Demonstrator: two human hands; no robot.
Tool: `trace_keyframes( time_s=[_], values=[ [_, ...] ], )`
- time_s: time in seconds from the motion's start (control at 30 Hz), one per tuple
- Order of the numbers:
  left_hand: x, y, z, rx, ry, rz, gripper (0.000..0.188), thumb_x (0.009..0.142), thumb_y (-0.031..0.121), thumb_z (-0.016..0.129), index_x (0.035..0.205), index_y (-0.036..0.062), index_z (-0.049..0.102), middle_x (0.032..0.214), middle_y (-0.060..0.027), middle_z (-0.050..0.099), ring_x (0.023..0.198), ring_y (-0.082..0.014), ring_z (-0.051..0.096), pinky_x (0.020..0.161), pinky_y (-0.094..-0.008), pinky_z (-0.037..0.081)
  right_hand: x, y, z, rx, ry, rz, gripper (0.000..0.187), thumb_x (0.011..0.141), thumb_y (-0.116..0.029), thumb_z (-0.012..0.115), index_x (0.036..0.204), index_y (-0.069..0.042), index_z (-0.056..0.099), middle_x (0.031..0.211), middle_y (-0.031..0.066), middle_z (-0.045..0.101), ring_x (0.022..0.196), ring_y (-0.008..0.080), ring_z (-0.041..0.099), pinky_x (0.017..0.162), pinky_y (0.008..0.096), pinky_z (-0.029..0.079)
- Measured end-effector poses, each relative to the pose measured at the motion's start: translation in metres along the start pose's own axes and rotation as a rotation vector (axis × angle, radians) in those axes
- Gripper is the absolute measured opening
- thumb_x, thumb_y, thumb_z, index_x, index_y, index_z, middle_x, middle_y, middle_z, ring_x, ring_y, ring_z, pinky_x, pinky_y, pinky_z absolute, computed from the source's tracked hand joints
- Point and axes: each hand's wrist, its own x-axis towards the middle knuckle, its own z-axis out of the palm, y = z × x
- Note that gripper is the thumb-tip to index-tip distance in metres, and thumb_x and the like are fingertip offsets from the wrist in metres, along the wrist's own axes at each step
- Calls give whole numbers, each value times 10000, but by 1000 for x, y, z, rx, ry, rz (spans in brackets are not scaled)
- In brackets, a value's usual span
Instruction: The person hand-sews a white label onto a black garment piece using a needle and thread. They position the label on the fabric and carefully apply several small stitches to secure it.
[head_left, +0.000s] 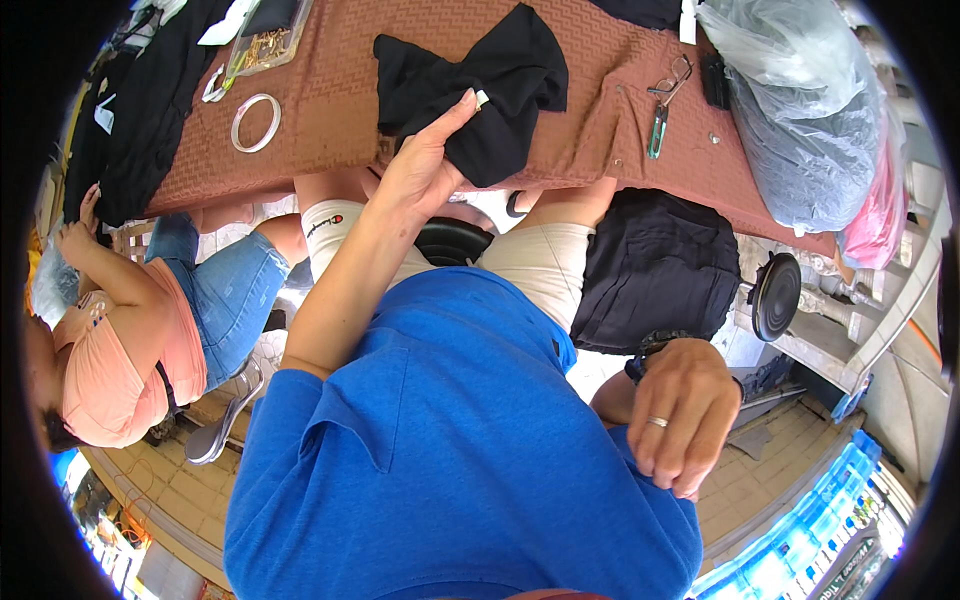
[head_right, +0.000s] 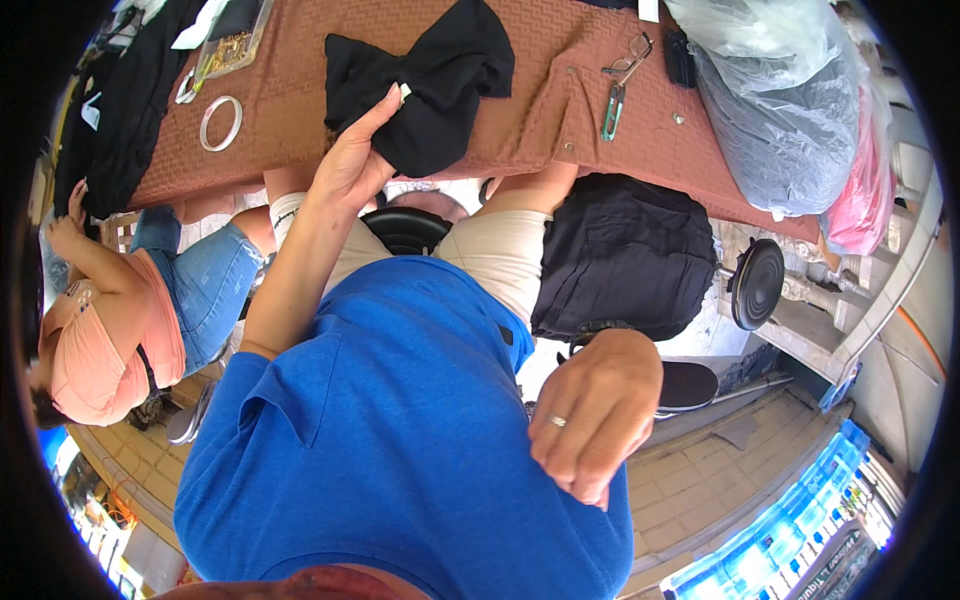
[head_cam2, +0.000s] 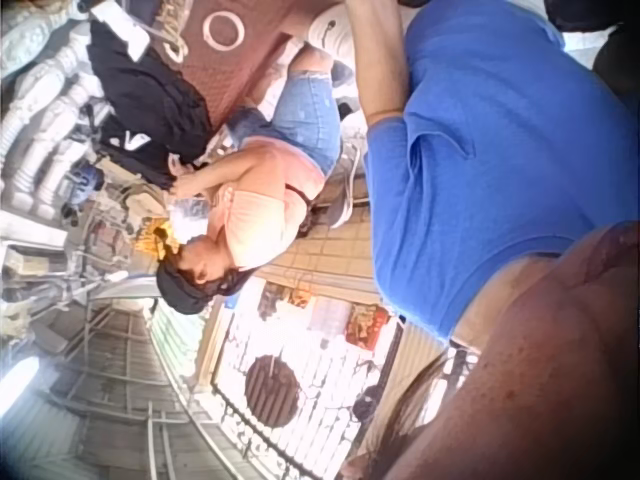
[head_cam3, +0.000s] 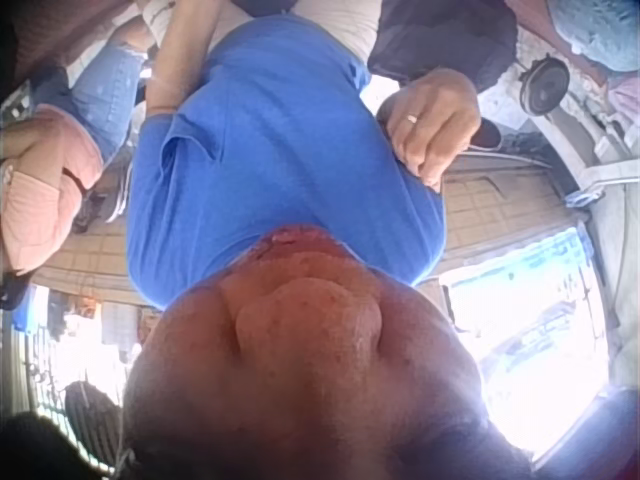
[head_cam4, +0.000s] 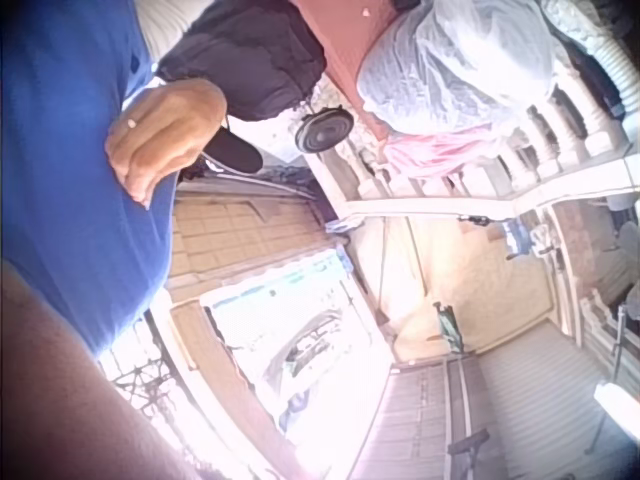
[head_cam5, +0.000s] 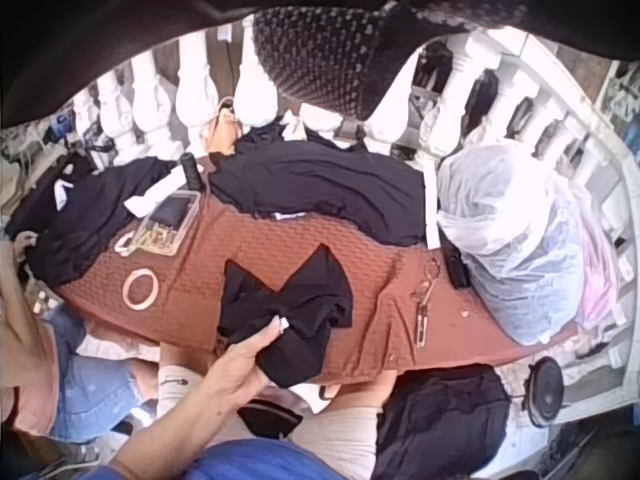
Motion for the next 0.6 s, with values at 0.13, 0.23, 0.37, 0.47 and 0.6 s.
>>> trace_keyframes(
  time_s=[0.13, 0.23, 0.37, 0.47, 0.6],
  values=[
    [-7, 2, 8, -98, 4, -91, 493, 999, 201, 650, 1389, -50, 482, 1391, -163, 558, 1283, -240, 569, 1119, -386, 470, 1, 21, 1, 138, -2, 33, 140, 964, -60, 677, 898, 47, 615, 797, 94, 590, 647, 244, 587, 520, 349, 430],
    [-13, 3, 9, -106, -88, -89, 483, 996, 171, 650, 1386, -59, 481, 1386, -165, 559, 1279, -241, 570, 1126, -382, 465, 2, 30, 1, 202, -20, 41, 136, 961, -56, 679, 885, 35, 613, 784, 94, 582, 638, 250, 579, 523, 362, 427],
    [-22, 6, 15, -17, -31, -18, 457, 978, 126, 665, 1365, -60, 507, 1357, -162, 581, 1256, -231, 587, 1118, -375, 470, 6, 39, -2, 307, -158, 63, 113, 976, -53, 655, 916, 33, 613, 820, 107, 591, 698, 257, 588, 573, 372, 444],
    [-22, 7, 18, 3, -4, -1, 428, 965, 111, 678, 1332, -60, 542, 1325, -156, 605, 1233, -218, 604, 1100, -371, 486, 7, 45, -1, 337, -197, 91, 108, 996, -62, 626, 935, 28, 615, 857, 118, 605, 761, 271, 603, 626, 384, 464],
    [-31, 5, 26, 88, 37, 63, 351, 941, 165, 714, 1238, -5, 635, 1175, -111, 677, 1058, -186, 664, 893, -347, 551, -10, 36, -22, 3, 252, 273, 74, 977, -54, 644, 975, 18, 662, 946, 135, 665, 834, 257, 667, 715, 393, 538]
  ],
)
